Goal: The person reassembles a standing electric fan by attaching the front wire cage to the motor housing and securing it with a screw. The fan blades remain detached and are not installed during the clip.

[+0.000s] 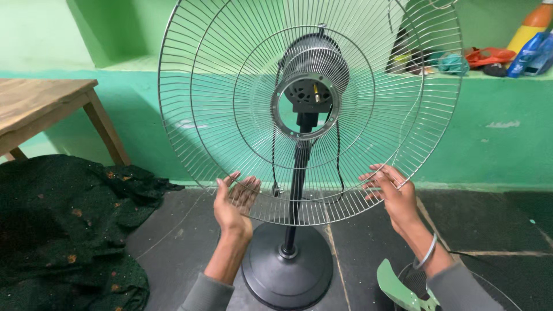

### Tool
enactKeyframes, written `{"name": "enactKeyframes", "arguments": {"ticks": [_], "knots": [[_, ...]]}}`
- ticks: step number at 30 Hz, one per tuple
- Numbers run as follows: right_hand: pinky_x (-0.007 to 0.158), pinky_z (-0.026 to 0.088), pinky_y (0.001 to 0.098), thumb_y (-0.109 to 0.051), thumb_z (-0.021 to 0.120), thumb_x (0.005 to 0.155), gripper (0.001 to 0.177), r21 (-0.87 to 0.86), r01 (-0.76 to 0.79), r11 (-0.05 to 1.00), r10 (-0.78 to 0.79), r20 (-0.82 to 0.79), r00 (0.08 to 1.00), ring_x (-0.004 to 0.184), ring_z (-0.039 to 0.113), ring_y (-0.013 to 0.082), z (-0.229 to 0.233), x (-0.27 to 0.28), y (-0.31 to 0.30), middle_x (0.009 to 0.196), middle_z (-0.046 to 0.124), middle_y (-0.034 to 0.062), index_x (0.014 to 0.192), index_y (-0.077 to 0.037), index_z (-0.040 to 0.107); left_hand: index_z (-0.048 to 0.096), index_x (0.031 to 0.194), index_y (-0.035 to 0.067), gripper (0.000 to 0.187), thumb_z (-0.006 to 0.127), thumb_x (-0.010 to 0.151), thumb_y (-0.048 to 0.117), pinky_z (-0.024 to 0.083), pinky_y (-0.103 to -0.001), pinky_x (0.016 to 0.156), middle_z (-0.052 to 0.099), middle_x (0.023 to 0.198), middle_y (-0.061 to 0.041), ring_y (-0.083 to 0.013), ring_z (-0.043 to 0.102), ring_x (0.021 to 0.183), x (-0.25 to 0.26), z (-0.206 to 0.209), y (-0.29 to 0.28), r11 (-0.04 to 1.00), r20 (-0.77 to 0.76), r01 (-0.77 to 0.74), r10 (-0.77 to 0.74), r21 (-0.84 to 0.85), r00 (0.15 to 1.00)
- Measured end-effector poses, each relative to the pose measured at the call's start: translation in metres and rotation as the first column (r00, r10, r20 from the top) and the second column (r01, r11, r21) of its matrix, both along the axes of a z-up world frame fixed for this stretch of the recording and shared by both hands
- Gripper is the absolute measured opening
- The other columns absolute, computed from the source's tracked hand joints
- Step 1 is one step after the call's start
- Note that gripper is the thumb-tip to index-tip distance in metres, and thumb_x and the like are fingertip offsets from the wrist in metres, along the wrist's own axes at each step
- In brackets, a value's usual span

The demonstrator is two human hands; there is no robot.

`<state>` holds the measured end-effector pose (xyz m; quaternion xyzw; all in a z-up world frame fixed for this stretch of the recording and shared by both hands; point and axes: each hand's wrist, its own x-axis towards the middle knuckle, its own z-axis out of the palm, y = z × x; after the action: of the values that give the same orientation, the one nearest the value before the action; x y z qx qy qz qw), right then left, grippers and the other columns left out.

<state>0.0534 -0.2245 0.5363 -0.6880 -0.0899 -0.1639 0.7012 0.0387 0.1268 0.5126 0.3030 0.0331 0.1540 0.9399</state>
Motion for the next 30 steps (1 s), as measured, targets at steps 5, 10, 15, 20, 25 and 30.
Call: {"name": "enactKeyframes", "arguments": {"ticks": [5, 10, 15, 20, 25, 30], "knots": [[0.066, 0.058, 0.0354, -0.017, 0.054, 0.104, 0.028, 0.019, 0.001, 1.0, -0.001, 0.021, 1.0, 0.089, 0.07, 0.0219, -0.009, 0.013, -0.005, 0.107, 0.073, 0.0171, 0.124, 0.002, 0.059, 0.053, 0.131, 0.004, 0.057, 0.04, 0.102, 0.051, 0.052, -0.049, 0.105, 0.066, 0.121, -0.022, -0.0357, 0.067, 0.116, 0.002, -0.001, 0.001, 0.996, -0.013, 0.061, -0.06, 0.072, 0.998], [0.064, 0.059, 0.0357, -0.016, 0.055, 0.103, 0.027, 0.022, 0.048, 0.999, -0.048, 0.004, 0.999, 0.09, 0.072, 0.023, -0.014, 0.022, -0.008, 0.107, 0.073, 0.0173, 0.122, 0.001, 0.059, 0.053, 0.133, 0.003, 0.056, 0.036, 0.104, 0.049, 0.052, -0.051, 0.107, 0.065, 0.125, -0.024, -0.0364, 0.065, 0.121, 0.006, 0.002, -0.002, 0.992, -0.005, 0.077, -0.077, 0.104, 0.997], [0.061, 0.06, 0.0366, -0.018, 0.056, 0.103, 0.025, 0.061, 0.058, 0.996, -0.057, -0.026, 0.998, 0.09, 0.073, 0.024, -0.027, 0.032, -0.008, 0.105, 0.074, 0.0173, 0.119, 0.001, 0.06, 0.052, 0.132, 0.005, 0.057, 0.034, 0.104, 0.05, 0.05, -0.052, 0.108, 0.065, 0.126, -0.022, -0.0344, 0.063, 0.123, 0.011, -0.009, -0.003, 0.982, -0.066, 0.125, -0.117, 0.139, 0.991], [0.06, 0.061, 0.0369, -0.02, 0.058, 0.103, 0.023, 0.11, 0.043, 0.993, -0.043, -0.001, 0.999, 0.091, 0.073, 0.0233, -0.04, 0.047, -0.008, 0.105, 0.074, 0.0169, 0.115, -0.001, 0.062, 0.053, 0.132, 0.003, 0.059, 0.036, 0.104, 0.052, 0.048, -0.051, 0.111, 0.064, 0.128, -0.022, -0.033, 0.06, 0.126, 0.014, -0.02, 0.001, 0.972, -0.048, 0.161, -0.155, 0.171, 0.987], [0.06, 0.06, 0.0367, -0.02, 0.059, 0.102, 0.021, 0.168, 0.053, 0.984, -0.051, -0.014, 0.999, 0.09, 0.073, 0.0221, -0.053, 0.057, -0.002, 0.105, 0.074, 0.0162, 0.114, -0.003, 0.063, 0.053, 0.133, 0.006, 0.058, 0.035, 0.103, 0.052, 0.043, -0.051, 0.114, 0.064, 0.133, -0.019, -0.0309, 0.058, 0.131, 0.009, -0.014, 0.015, 0.945, -0.101, 0.236, -0.218, 0.227, 0.971], [0.06, 0.06, 0.0346, -0.023, 0.059, 0.103, 0.023, 0.132, 0.074, 0.988, -0.066, -0.065, 0.996, 0.088, 0.073, 0.021, -0.059, 0.055, -0.008, 0.105, 0.074, 0.0146, 0.11, -0.002, 0.064, 0.055, 0.135, 0.012, 0.047, 0.041, 0.102, 0.044, 0.039, -0.049, 0.114, 0.064, 0.138, -0.015, -0.0292, 0.058, 0.132, 0.004, -0.01, 0.033, 0.898, -0.181, 0.274, -0.223, 0.345, 0.958]]}}
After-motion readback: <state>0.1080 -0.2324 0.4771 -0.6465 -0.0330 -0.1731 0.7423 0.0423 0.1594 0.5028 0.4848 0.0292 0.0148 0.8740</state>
